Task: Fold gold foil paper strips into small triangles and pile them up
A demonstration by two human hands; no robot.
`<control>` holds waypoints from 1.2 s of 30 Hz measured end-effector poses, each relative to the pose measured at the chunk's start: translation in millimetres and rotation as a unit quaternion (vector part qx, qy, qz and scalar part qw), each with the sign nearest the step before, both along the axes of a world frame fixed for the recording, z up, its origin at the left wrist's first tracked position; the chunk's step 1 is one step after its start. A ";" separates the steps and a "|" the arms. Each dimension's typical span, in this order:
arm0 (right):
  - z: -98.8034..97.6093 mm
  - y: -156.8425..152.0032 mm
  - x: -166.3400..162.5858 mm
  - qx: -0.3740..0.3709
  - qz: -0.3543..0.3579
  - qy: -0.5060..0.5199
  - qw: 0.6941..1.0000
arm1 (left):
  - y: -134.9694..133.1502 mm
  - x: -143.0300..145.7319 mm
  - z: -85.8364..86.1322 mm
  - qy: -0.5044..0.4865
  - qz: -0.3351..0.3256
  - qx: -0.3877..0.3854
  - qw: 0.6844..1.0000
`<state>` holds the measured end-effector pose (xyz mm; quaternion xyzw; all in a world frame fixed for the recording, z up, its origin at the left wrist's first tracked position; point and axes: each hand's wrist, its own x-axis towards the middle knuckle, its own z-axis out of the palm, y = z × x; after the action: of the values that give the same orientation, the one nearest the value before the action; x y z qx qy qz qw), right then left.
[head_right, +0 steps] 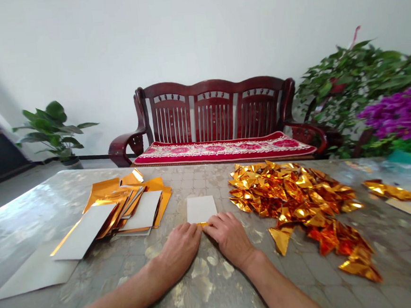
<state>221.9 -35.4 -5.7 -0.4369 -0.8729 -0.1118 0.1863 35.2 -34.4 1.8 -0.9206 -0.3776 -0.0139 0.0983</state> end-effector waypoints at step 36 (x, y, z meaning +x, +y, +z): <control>-6.3 7.9 9.4 -0.025 -0.203 0.051 0.978 | 3.6 -15.4 12.6 -0.121 0.060 -0.089 0.987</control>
<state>231.4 -27.5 -12.0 -0.6143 -0.7581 -0.1031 0.1932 19.8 -30.8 14.4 -0.8929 -0.4412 -0.0852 -0.0301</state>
